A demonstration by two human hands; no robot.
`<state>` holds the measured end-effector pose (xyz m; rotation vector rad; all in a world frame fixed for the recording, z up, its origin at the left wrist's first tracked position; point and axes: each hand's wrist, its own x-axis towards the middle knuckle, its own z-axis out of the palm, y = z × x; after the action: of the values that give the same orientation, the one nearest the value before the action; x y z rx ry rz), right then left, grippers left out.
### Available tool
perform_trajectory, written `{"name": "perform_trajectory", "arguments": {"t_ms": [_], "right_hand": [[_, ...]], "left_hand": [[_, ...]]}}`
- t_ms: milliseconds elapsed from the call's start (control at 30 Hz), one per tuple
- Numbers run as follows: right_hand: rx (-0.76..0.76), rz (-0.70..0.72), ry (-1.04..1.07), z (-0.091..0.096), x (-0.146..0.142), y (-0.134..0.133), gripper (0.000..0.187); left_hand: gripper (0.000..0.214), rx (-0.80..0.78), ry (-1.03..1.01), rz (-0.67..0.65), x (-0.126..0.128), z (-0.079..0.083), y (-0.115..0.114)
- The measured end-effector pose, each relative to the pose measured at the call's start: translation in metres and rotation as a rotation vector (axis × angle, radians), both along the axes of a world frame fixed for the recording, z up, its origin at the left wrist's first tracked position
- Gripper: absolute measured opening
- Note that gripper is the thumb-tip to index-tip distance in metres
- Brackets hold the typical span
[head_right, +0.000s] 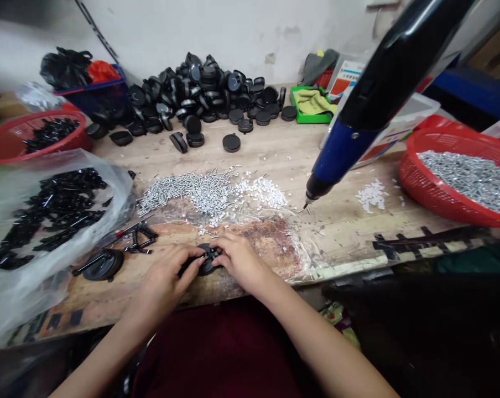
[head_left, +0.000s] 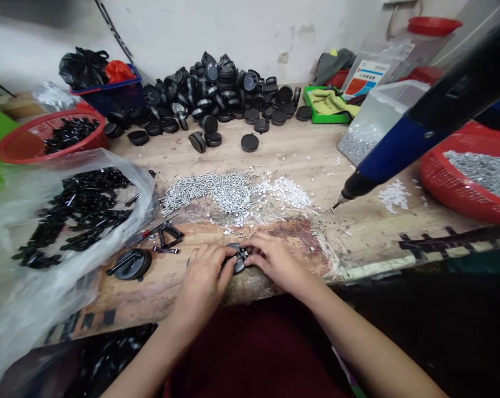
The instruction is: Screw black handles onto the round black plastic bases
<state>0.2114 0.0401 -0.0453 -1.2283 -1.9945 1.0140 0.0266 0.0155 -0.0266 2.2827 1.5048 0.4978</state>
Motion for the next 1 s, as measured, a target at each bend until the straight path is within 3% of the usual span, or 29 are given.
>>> {"name": "perform_trajectory", "arguments": {"t_ms": [167,367,633,733,833,900,1000], "right_hand": [[-0.045,-0.103,0.127,-0.011,0.001,-0.007,0.023],[-0.041,-0.102,0.191,-0.018,0.001,-0.004,0.019],[-0.063,-0.102,0.231,-0.02,0.001,-0.004,0.02],[-0.086,-0.103,0.229,-0.016,0.002,-0.004,0.017],[-0.127,-0.113,0.22,-0.012,0.003,-0.003,0.01],[-0.172,-0.121,0.211,-0.01,0.002,-0.002,0.018],[-0.244,-0.137,0.201,-0.008,-0.002,0.001,0.019]], "left_hand": [[0.014,0.077,0.031,-0.06,0.007,-0.007,0.005],[0.013,0.205,0.026,-0.153,0.007,-0.013,0.006],[0.021,0.361,0.163,-0.276,0.002,-0.023,0.004],[0.023,0.333,0.146,-0.262,-0.002,-0.021,0.002],[0.027,0.271,0.177,-0.156,-0.004,-0.016,-0.001],[0.026,0.256,0.218,-0.105,-0.005,-0.013,-0.002],[0.02,0.271,0.22,-0.143,-0.006,-0.012,-0.003]]}}
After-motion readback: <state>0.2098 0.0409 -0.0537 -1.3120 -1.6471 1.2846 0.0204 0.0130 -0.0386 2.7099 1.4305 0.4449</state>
